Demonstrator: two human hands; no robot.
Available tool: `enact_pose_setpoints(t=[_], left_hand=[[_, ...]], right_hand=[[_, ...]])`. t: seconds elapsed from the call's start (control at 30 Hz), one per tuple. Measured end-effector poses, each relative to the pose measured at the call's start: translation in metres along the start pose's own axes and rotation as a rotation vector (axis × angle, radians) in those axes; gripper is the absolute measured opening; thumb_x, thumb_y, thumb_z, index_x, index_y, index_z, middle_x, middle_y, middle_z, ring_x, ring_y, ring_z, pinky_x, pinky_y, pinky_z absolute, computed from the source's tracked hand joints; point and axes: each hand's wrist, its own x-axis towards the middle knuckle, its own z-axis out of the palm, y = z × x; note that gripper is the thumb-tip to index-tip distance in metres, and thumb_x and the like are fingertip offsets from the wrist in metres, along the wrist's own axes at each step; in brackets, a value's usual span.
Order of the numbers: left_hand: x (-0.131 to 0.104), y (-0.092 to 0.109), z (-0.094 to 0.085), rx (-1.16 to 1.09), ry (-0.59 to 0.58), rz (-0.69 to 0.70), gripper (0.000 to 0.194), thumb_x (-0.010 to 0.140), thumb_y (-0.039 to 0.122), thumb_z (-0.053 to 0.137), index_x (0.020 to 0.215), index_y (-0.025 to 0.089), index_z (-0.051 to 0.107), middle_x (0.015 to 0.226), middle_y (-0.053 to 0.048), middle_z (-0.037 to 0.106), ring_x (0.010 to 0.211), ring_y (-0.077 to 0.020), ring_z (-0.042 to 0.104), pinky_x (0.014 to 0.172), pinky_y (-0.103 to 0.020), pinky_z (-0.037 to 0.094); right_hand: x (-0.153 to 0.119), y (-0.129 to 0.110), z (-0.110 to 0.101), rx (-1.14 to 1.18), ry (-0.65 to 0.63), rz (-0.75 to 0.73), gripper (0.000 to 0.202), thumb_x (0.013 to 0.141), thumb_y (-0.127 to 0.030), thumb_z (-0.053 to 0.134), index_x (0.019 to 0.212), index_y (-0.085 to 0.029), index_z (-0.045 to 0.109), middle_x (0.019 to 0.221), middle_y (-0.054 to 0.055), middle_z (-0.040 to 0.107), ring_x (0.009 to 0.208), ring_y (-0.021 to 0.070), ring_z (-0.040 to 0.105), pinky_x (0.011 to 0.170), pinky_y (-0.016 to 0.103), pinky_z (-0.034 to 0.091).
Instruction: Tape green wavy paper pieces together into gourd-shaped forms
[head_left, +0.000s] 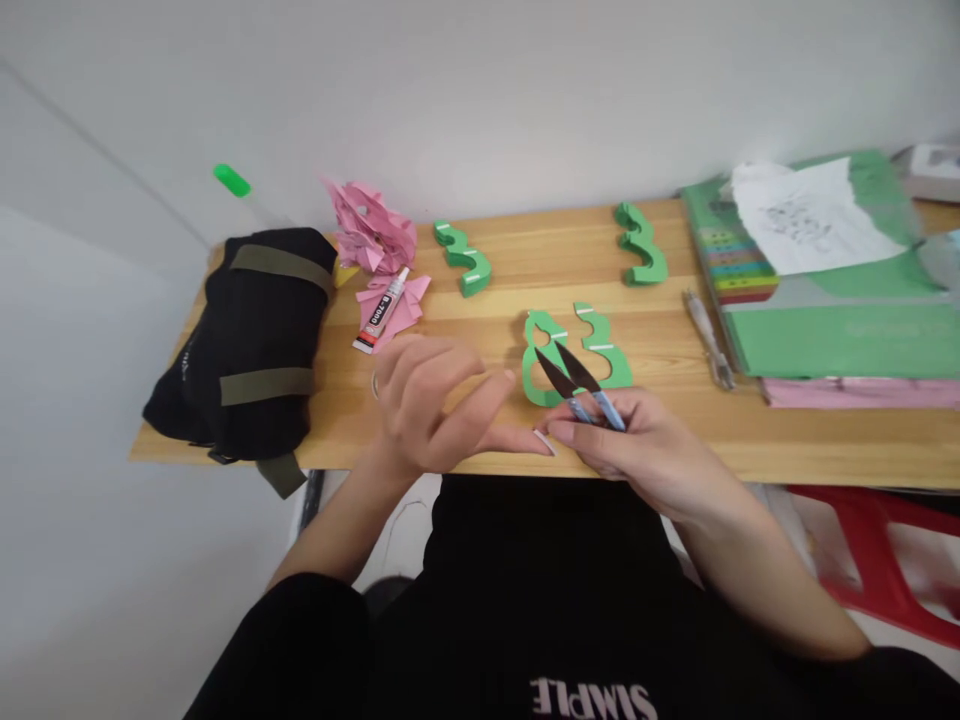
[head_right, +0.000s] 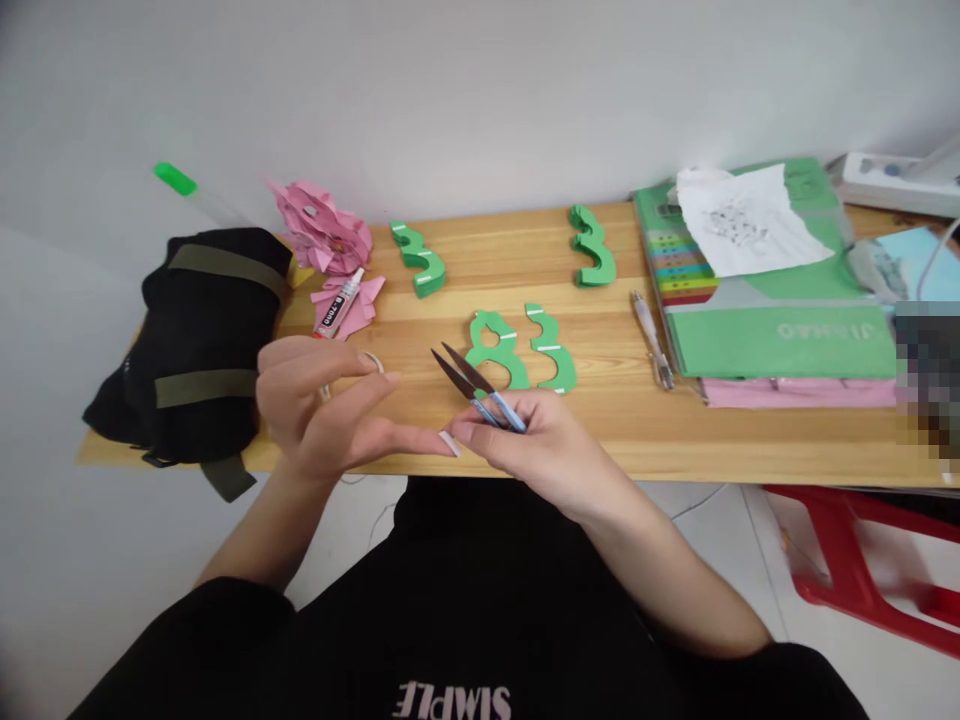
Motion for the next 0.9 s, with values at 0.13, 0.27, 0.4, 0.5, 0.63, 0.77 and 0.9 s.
enact_pose_setpoints(t=[0.13, 0.27, 0.4, 0.5, 0.63, 0.77, 0.9], left_hand=[[0.008, 0.003, -0.006, 0.082, -0.076, 0.119, 0.031, 0.065, 0.053, 0.080, 0.072, 0.027, 0.063, 0.065, 0.000, 0.049, 0.073, -0.0202, 0.055, 0.076, -0.039, 0.038], [0.011, 0.011, -0.007, 0.123, -0.124, 0.139, 0.029, 0.064, 0.050, 0.082, 0.070, 0.028, 0.063, 0.063, 0.001, 0.048, 0.070, -0.0200, 0.055, 0.074, -0.039, 0.038], [0.009, 0.012, -0.008, 0.155, -0.140, 0.173, 0.029, 0.064, 0.050, 0.082, 0.071, 0.029, 0.063, 0.065, 0.001, 0.052, 0.071, -0.0211, 0.056, 0.075, -0.040, 0.038], [0.009, 0.010, -0.004, 0.152, -0.155, 0.236, 0.027, 0.067, 0.047, 0.081, 0.069, 0.028, 0.063, 0.069, 0.001, 0.058, 0.068, -0.0190, 0.055, 0.074, -0.040, 0.038], [0.008, 0.015, 0.006, 0.065, -0.093, 0.297, 0.018, 0.076, 0.038, 0.077, 0.082, 0.025, 0.066, 0.079, -0.001, 0.066, 0.070, -0.0167, 0.057, 0.070, -0.034, 0.041], [0.005, 0.027, 0.015, -0.308, -0.276, -0.100, 0.004, 0.082, 0.020, 0.070, 0.085, 0.019, 0.067, 0.080, -0.001, 0.065, 0.072, -0.0118, 0.060, 0.068, -0.026, 0.047], [0.005, 0.032, 0.020, -0.580, -0.343, -0.380, 0.004, 0.082, 0.015, 0.065, 0.080, 0.016, 0.068, 0.079, -0.002, 0.065, 0.072, -0.0107, 0.059, 0.071, -0.025, 0.048]], right_hand=[[-0.005, -0.002, 0.000, -0.094, 0.083, 0.000, 0.019, 0.068, -0.036, 0.074, 0.071, -0.018, 0.069, 0.055, -0.005, 0.047, 0.050, 0.0062, 0.035, 0.048, 0.023, 0.027], [-0.005, -0.003, 0.000, -0.090, 0.076, 0.030, 0.022, 0.065, -0.036, 0.077, 0.072, -0.019, 0.065, 0.052, -0.007, 0.040, 0.049, 0.0061, 0.032, 0.048, 0.023, 0.024], [-0.005, -0.003, -0.001, -0.087, 0.010, 0.008, 0.026, 0.066, -0.037, 0.078, 0.069, -0.018, 0.060, 0.052, -0.008, 0.038, 0.049, 0.0056, 0.029, 0.047, 0.023, 0.022], [-0.005, 0.000, -0.004, -0.100, -0.014, -0.022, 0.026, 0.070, -0.037, 0.076, 0.070, -0.018, 0.059, 0.053, -0.008, 0.037, 0.049, 0.0052, 0.028, 0.047, 0.023, 0.021], [-0.003, 0.005, -0.009, -0.061, 0.057, -0.094, 0.023, 0.074, -0.036, 0.074, 0.074, -0.017, 0.060, 0.059, -0.007, 0.041, 0.051, 0.0044, 0.029, 0.047, 0.023, 0.021], [0.001, 0.006, -0.012, -0.015, 0.111, -0.144, 0.028, 0.070, -0.040, 0.076, 0.073, -0.017, 0.060, 0.056, -0.009, 0.036, 0.047, 0.0037, 0.024, 0.043, 0.023, 0.016], [0.004, 0.003, -0.012, -0.026, 0.133, -0.167, 0.030, 0.066, -0.041, 0.079, 0.071, -0.017, 0.060, 0.054, -0.010, 0.034, 0.045, 0.0036, 0.022, 0.042, 0.024, 0.015]])
